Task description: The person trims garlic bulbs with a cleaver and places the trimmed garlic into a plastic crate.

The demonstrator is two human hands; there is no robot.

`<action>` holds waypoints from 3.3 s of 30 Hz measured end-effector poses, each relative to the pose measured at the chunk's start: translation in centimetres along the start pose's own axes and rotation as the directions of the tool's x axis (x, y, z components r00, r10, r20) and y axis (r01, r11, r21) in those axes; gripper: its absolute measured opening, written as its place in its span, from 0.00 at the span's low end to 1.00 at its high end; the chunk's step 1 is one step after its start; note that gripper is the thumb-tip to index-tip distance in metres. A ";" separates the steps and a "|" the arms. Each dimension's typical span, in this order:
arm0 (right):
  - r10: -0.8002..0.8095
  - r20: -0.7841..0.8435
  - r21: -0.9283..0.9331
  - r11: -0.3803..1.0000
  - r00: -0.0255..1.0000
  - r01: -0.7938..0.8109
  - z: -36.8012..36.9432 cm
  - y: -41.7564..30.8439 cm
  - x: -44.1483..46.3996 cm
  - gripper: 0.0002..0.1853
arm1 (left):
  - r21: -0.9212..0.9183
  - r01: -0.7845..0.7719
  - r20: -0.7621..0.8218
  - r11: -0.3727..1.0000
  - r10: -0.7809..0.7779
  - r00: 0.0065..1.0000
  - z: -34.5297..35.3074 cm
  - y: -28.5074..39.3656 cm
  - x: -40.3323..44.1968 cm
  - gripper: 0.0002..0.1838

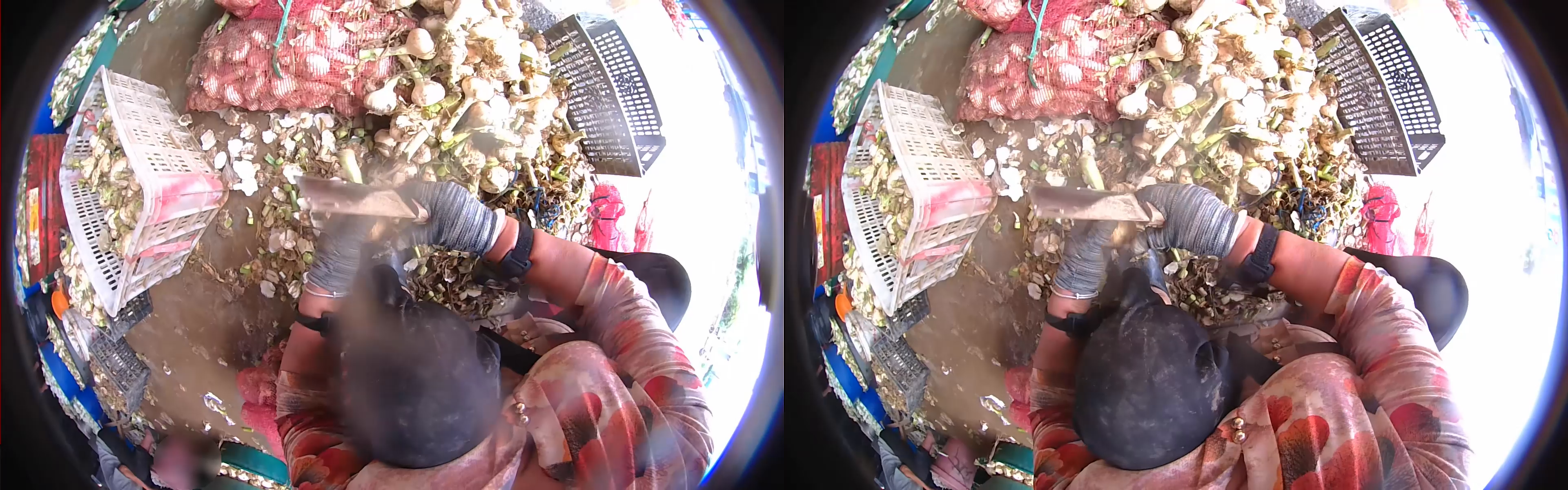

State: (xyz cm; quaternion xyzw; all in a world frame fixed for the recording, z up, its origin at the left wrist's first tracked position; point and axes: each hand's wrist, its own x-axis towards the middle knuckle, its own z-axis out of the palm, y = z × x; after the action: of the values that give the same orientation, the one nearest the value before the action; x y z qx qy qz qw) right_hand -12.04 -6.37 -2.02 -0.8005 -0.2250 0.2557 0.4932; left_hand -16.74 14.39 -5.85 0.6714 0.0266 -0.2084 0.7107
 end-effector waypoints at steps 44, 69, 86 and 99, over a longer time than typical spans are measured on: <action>0.323 -0.267 -0.226 0.895 0.908 -0.385 -8.5 6.3 -7.6 0.21 | 0.878 0.005 -0.256 0.478 0.461 0.850 3.3 0.9 19.8 0.24; 0.169 -0.045 0.092 0.982 0.985 -0.164 -1.4 -1.4 1.6 0.31 | 0.219 0.065 -0.098 0.974 -0.044 0.994 0.6 3.1 -0.1 0.22; 0.124 -0.152 -0.181 0.972 0.981 -0.151 -0.3 -1.6 0.4 0.16 | 0.010 -0.094 -0.152 0.996 0.094 0.984 -2.0 1.5 -1.9 0.19; -0.061 0.136 -0.588 0.799 0.989 0.130 -1.5 -2.0 -0.6 0.13 | 0.689 -0.210 0.009 0.694 0.281 0.960 -4.5 -9.4 -4.8 0.21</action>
State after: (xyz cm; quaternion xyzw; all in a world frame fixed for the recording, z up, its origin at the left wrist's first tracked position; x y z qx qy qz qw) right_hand -11.79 -6.99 0.46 -0.8869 -0.3606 0.1907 0.2167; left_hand -23.15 19.86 -13.68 0.8919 -0.1075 -0.0738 0.4329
